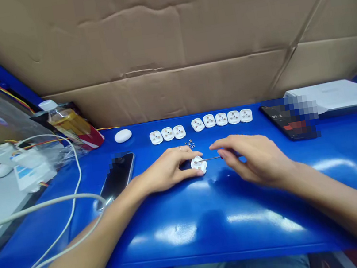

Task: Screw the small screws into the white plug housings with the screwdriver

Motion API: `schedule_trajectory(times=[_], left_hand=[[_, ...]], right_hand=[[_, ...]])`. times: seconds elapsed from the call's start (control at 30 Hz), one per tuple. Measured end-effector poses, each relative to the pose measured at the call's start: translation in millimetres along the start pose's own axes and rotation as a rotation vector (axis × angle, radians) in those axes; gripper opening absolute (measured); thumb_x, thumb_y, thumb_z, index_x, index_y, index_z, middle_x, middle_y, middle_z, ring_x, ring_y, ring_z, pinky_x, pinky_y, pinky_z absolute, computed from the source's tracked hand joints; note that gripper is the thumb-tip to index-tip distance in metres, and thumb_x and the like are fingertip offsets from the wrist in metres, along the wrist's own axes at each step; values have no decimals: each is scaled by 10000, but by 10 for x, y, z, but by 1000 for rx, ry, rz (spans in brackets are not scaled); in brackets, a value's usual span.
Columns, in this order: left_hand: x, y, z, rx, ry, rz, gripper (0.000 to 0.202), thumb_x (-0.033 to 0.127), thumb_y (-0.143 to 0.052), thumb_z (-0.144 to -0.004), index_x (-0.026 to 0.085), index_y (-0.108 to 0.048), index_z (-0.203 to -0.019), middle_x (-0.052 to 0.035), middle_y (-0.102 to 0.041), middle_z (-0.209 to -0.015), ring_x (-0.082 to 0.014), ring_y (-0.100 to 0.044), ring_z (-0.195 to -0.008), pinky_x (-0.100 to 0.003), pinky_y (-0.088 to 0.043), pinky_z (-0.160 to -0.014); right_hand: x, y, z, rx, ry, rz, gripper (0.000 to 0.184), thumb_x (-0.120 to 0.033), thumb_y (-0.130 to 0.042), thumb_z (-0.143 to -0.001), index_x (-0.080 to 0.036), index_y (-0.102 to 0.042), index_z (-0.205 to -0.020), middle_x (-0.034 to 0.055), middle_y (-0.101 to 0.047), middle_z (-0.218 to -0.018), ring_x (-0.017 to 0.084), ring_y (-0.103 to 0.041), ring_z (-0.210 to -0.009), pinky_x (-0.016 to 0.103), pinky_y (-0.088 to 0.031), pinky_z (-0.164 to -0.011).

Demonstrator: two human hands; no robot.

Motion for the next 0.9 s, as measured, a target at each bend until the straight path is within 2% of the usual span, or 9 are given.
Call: schedule_trajectory(times=[0.1,0.2,0.37,0.57,0.67,0.8,0.9], left_hand=[[6,2,-1,-3,-8,-2,366,477,-688,-976,275,-736,-1277,-48,-739,-1148,-225,-678,-1012,-323,-492,-910],[6,5,1,-2,-10,-12,373,472,-684,-980,256,-733,-1280,-59,-738,-1140,-230,-678,-1019,-323,-493,-911],[-10,15,4,2,9,-29,425,489,-686,-976,257,-706,-1332,-58,-733,-1137,-226,-675,-1012,-327,-492,-911],[-18,29,17,10,-2,-52,426,463,-691,-981,226,-703,-1335,-63,-727,-1124,-214,-670,-998,-305,-480,-888],[-33,33,23,19,-4,-52,451,456,-702,-976,224,-685,-1363,-64,-728,-1131,-214,-676,-997,-299,-482,-882],[-43,31,22,24,-10,-54,445,464,-696,-978,244,-684,-1365,-55,-728,-1156,-210,-675,-1011,-298,-484,-895],[-44,31,15,28,-11,-51,446,464,-702,-975,227,-692,-1352,-59,-729,-1139,-207,-674,-998,-300,-483,-896]], right_hand=[[-62,-22,-14,-68,77,-56,202,-214,-488,-1051,-195,-618,-1204,64,-727,-918,210,-664,-781,337,-530,-680],[-81,-5,-7,-60,109,-55,210,-183,-485,-1031,-195,-605,-1203,69,-707,-910,215,-628,-765,352,-520,-676],[1,12,25,12,34,20,156,-262,-513,-1048,-208,-639,-1123,63,-745,-869,215,-680,-728,344,-506,-656],[-24,15,15,65,39,-23,164,-143,-534,-969,-182,-623,-1101,60,-725,-890,203,-678,-768,321,-529,-678],[-11,15,9,64,6,-50,199,-146,-559,-934,-164,-603,-1127,84,-724,-938,219,-696,-811,335,-559,-707],[17,23,16,81,-18,4,105,-211,-577,-1000,-202,-619,-1095,49,-762,-913,183,-719,-733,292,-542,-657],[0,25,10,90,3,14,101,-175,-553,-1002,-212,-618,-1070,35,-754,-878,178,-707,-725,289,-532,-655]])
Point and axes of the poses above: each hand's wrist, its own z-axis away from the middle knuckle, its own y-axis out of the back of the hand, x = y × z, the point moved 8 cm from there along -z, towards the middle knuckle
